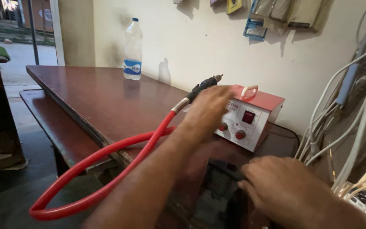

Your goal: The person holds a small green circuit board and uses a hot air gun to apply heat to specific components. The person directs the hot air nozzle with one hand while stabilizing the board with the other, focusing on a small area.

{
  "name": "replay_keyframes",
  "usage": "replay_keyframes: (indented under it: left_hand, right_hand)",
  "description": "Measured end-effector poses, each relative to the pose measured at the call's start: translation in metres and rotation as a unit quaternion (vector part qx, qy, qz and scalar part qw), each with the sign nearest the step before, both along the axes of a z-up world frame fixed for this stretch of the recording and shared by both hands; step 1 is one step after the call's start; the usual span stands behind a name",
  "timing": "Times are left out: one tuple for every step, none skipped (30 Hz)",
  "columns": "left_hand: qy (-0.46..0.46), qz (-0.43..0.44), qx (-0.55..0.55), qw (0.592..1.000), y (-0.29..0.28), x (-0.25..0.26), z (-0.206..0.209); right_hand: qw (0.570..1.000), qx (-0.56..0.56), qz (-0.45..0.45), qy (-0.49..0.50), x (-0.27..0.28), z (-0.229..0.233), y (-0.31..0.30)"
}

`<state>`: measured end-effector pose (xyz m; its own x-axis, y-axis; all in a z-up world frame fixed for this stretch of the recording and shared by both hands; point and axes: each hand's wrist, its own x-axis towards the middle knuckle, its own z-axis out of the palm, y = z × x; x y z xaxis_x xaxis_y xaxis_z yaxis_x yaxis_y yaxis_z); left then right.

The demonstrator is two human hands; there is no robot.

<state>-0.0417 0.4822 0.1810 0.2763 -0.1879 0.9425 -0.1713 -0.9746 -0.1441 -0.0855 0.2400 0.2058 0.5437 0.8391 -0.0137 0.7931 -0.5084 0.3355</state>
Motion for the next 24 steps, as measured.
replay_keyframes:
  left_hand:
    - [0.001,-0.013,0.003,1.0,-0.005,0.008,0.003]
    - [0.003,-0.025,0.006,1.0,-0.011,0.017,0.008]
    - [0.006,-0.039,0.008,0.999,-0.016,0.024,0.011]
    - [0.051,-0.038,-0.006,0.998,-0.018,0.03,0.016]
    - [0.097,-0.037,-0.019,0.994,-0.02,0.036,0.02]
    - [0.144,-0.036,-0.032,0.988,-0.021,0.04,0.023]
    - [0.171,-0.03,-0.048,0.984,-0.022,0.043,0.024]
    - [0.198,-0.024,-0.064,0.978,-0.022,0.045,0.025]
    - [0.224,-0.018,-0.079,0.971,-0.022,0.047,0.026]
    - [0.209,-0.028,-0.101,0.972,-0.022,0.049,0.027]
    - [0.198,-0.039,-0.125,0.971,-0.023,0.051,0.024]
    - [0.187,-0.05,-0.149,0.97,-0.024,0.052,0.022]
    - [0.173,-0.051,-0.168,0.969,-0.025,0.054,0.019]
    - [0.16,-0.052,-0.187,0.968,-0.025,0.057,0.017]
    - [0.145,-0.053,-0.204,0.967,-0.025,0.059,0.017]
    - [0.172,-0.035,-0.21,0.962,-0.025,0.062,0.018]
    - [0.199,-0.015,-0.216,0.956,-0.024,0.064,0.02]
    - [0.226,0.005,-0.222,0.948,-0.024,0.065,0.018]
    - [0.212,-0.002,-0.221,0.952,-0.024,0.066,0.019]
    - [0.197,-0.008,-0.22,0.955,-0.025,0.066,0.019]
    - [0.181,-0.014,-0.219,0.959,-0.025,0.066,0.018]
    - [0.156,0.006,-0.216,0.964,-0.028,0.068,0.016]
    - [0.128,0.027,-0.211,0.969,-0.029,0.07,0.017]
    - [0.1,0.048,-0.205,0.972,-0.028,0.071,0.019]
  right_hand:
    - [1.0,0.014,0.02,0.0,0.001,-0.002,0.001]
    - [0.999,0.029,0.041,-0.001,0.002,-0.005,0.003]
    - [0.997,0.043,0.059,0.001,0.002,-0.007,0.003]
    - [0.998,0.043,0.034,-0.006,0.004,-0.008,0.004]
    - [0.999,0.042,0.008,-0.011,0.004,-0.009,0.005]
    - [0.999,0.042,-0.018,-0.016,0.005,-0.009,0.006]
    - [0.997,0.07,-0.01,-0.028,0.005,-0.008,0.007]
    - [0.994,0.098,-0.002,-0.041,0.004,-0.007,0.007]
    - [0.99,0.126,0.005,-0.056,0.003,-0.004,0.007]
    - [0.99,0.131,0.009,-0.056,0.002,-0.002,0.008]
    - [0.989,0.134,0.012,-0.054,0.0,-0.002,0.008]
    - [0.989,0.137,0.015,-0.052,-0.002,-0.001,0.008]
    - [0.991,0.126,0.007,-0.045,-0.004,-0.001,0.008]
    - [0.993,0.116,-0.001,-0.037,-0.005,-0.001,0.008]
    - [0.994,0.107,-0.009,-0.03,-0.006,0.0,0.008]
    - [0.994,0.109,-0.012,-0.027,-0.006,0.0,0.008]
    - [0.994,0.109,-0.013,-0.024,-0.007,-0.001,0.009]
    - [0.994,0.11,-0.014,-0.02,-0.009,-0.002,0.009]
    - [0.993,0.116,-0.007,-0.022,-0.01,-0.002,0.009]
    - [0.992,0.122,-0.001,-0.023,-0.011,-0.002,0.009]
    - [0.991,0.128,0.006,-0.026,-0.012,-0.002,0.008]
    - [0.992,0.121,-0.004,-0.021,-0.014,-0.003,0.007]
    - [0.993,0.117,-0.012,-0.018,-0.015,-0.002,0.007]
    - [0.993,0.113,-0.021,-0.015,-0.016,0.0,0.007]
